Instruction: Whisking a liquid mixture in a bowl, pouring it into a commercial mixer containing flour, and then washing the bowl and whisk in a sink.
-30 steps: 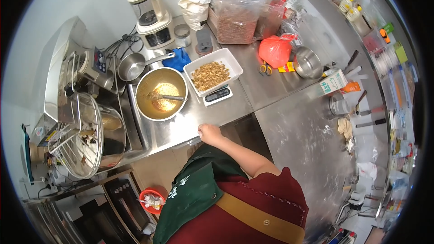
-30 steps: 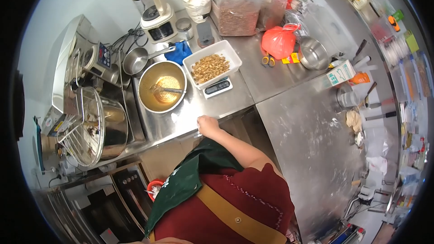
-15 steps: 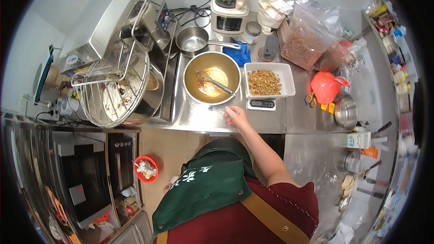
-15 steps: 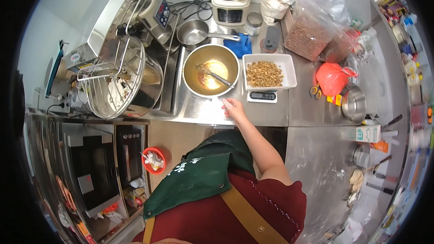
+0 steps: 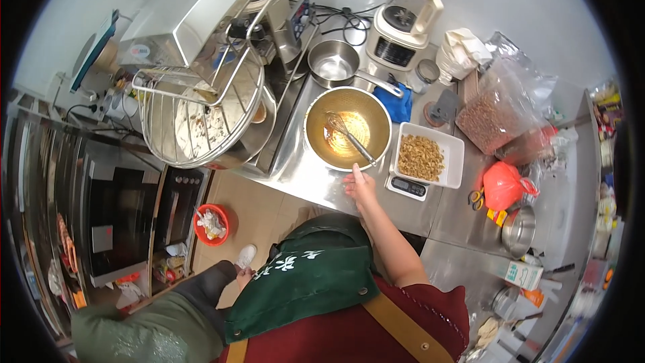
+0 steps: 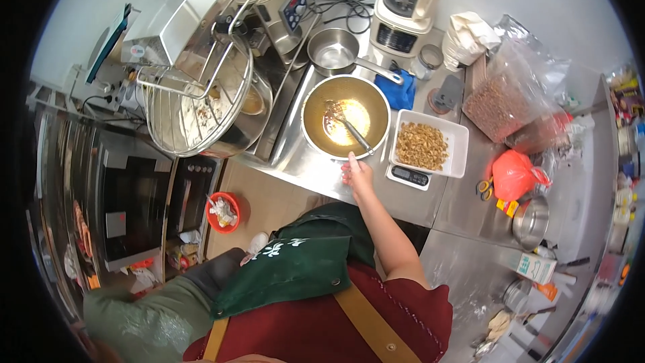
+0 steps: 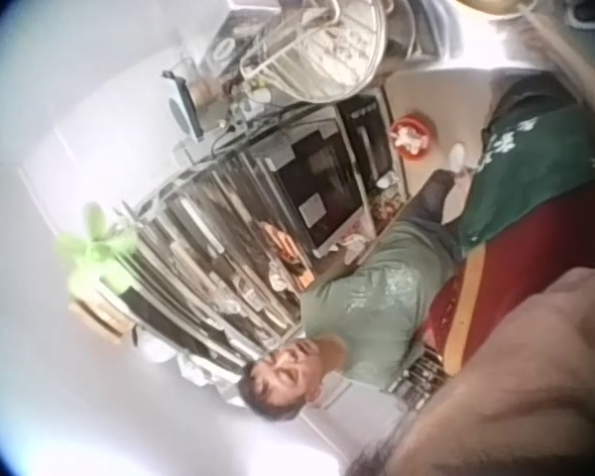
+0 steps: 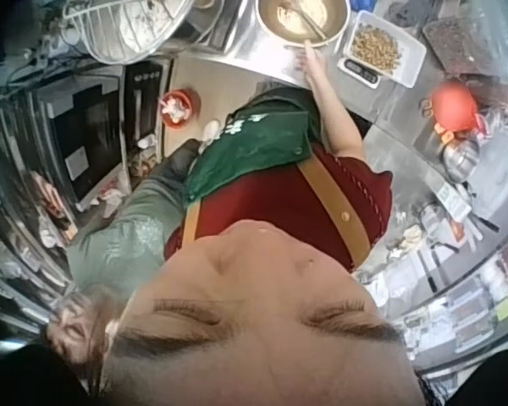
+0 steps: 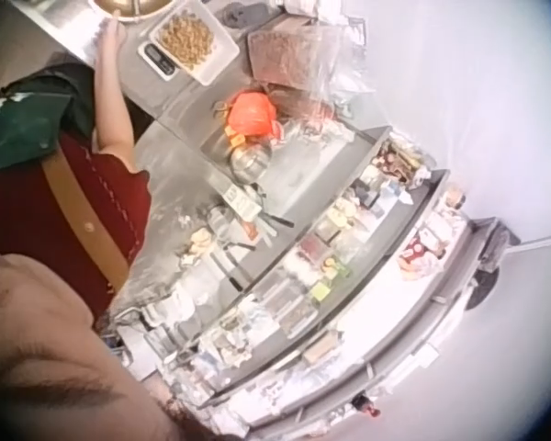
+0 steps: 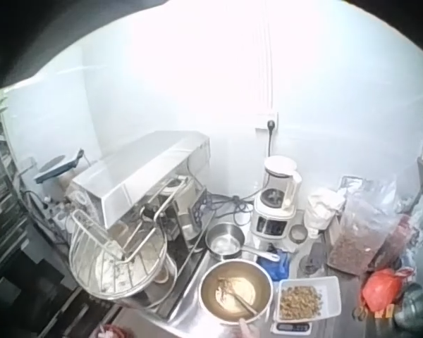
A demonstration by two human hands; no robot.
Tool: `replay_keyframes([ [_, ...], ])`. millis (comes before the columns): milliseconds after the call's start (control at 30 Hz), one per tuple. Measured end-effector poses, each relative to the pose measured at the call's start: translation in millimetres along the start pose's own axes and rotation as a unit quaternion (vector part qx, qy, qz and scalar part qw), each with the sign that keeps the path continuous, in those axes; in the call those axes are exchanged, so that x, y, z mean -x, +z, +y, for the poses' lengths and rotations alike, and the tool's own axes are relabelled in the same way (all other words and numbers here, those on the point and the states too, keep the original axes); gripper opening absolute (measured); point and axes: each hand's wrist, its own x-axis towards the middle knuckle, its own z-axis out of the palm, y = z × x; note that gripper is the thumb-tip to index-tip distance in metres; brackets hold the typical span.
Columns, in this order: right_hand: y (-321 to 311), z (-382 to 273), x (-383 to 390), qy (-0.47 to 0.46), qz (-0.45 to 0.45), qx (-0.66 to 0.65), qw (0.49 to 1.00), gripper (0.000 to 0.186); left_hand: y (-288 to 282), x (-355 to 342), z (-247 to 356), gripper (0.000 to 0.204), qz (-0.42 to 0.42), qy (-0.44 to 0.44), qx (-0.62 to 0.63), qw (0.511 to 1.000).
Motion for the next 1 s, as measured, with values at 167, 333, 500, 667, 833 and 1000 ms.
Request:
replay_keyframes([
  [167,-6.3,-9.2,-0.4,-0.030,0.033,-0.016,0.999,0.039,18.0,30.6,-13.7,0.025,0.049,-0.031,0.078,0.995],
  [333,-8.9,-12.8,-6.5,-0.033,0.042,-0.076,0.996,0.021,31.7,43.6,-21.5,0.025,0.097,-0.059,0.169,0.979],
  [500,-17.5,-14.7,4.0,-0.035,0.053,-0.032,0.997,0.014,42.3,68.3,-30.8,0.024,0.134,-0.047,0.221,0.965],
  [667,-22.5,-10.1,39.4,-0.061,0.016,0.095,0.993,0.011,35.5,71.2,-75.9,0.023,0.144,-0.069,0.243,0.957],
  [833,-16.0,13.6,72.1,-0.006,-0.088,0.173,0.981,0.015,22.5,81.0,-103.0,0.019,0.153,-0.079,0.282,0.944],
  [1000,21.7,43.7,105.8,0.061,-0.174,0.231,0.955,0.016,8.0,92.4,-142.8,0.017,0.150,-0.061,0.300,0.940],
])
